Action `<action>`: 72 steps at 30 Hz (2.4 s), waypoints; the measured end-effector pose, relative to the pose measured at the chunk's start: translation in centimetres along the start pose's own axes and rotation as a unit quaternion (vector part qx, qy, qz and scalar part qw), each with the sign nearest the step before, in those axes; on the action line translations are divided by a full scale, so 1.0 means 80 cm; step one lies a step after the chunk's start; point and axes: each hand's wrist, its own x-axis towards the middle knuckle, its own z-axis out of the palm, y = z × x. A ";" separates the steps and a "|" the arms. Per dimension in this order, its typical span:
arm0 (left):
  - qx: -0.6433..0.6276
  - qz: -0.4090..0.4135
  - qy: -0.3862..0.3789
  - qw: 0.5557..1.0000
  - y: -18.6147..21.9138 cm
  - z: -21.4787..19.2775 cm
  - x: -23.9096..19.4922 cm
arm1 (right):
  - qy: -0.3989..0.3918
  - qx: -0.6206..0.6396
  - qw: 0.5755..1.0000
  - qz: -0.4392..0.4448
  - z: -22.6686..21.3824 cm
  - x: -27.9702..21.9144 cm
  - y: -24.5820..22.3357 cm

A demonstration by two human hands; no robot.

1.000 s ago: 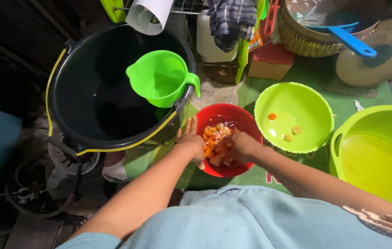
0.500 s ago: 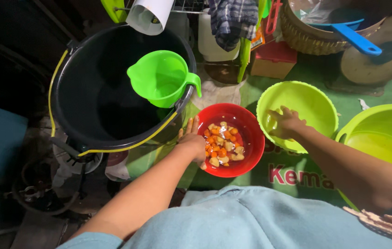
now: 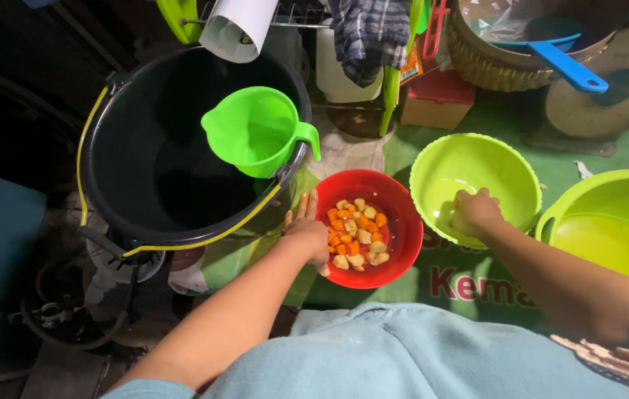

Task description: The person pours water from a red bowl into a green basin, then scoops water from a black bucket into the red bowl using a green scoop. They transfer chopped vegetables from a green bowl into the red bowl and wash them by hand, repeating the process of adding water and rinsing the vegetables.

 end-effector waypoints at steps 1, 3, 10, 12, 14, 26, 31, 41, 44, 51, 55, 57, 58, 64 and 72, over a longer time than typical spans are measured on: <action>0.003 -0.001 -0.001 1.000 0.000 -0.001 0.000 | 0.005 0.006 1.000 -0.013 0.002 0.001 0.001; 0.008 -0.004 -0.003 1.000 0.001 -0.002 -0.002 | 0.016 0.017 0.999 -0.041 0.006 0.004 0.003; 0.003 -0.001 0.001 1.000 0.002 -0.003 -0.005 | 0.022 0.077 0.997 -0.011 0.010 0.013 0.001; 0.001 0.003 0.003 1.000 0.001 -0.003 -0.006 | 0.032 0.080 0.996 -0.015 -0.007 0.008 -0.005; 0.005 -0.001 0.000 1.000 0.002 -0.003 -0.007 | 0.075 0.140 0.987 -0.013 -0.030 -0.002 -0.022; -0.002 0.018 0.041 0.999 0.021 0.015 0.003 | 0.089 0.155 0.924 -0.337 -0.039 -0.144 -0.203; -0.038 0.071 0.093 0.992 0.037 0.047 0.014 | 0.039 -0.005 0.956 -0.292 0.002 -0.155 -0.212; -0.080 0.079 0.029 0.993 0.048 0.043 0.024 | -0.063 0.346 0.898 -0.264 -0.023 -0.131 -0.187; -0.092 0.094 0.085 0.988 0.049 0.051 0.030 | 0.090 0.260 0.933 -0.233 -0.044 -0.123 -0.163; -0.163 0.135 0.226 0.951 0.040 0.061 0.046 | 0.239 0.181 0.943 -0.142 -0.049 -0.039 -0.076; -0.235 0.125 0.213 0.940 0.040 0.054 0.034 | 0.054 0.084 0.988 -0.121 -0.003 0.014 -0.043; -0.239 0.110 0.214 0.941 0.043 0.051 0.026 | 0.021 0.087 0.987 -0.137 0.022 0.025 -0.036; -0.235 0.110 0.219 0.941 0.043 0.050 0.023 | 0.014 0.079 0.989 -0.124 0.028 0.029 -0.035; -0.229 0.101 0.242 0.937 0.042 0.051 0.017 | 0.110 0.230 0.966 -0.051 -0.015 -0.015 -0.059; -0.124 0.051 0.123 0.983 0.047 0.039 0.018 | 0.145 0.175 0.913 -0.340 -0.054 -0.132 -0.171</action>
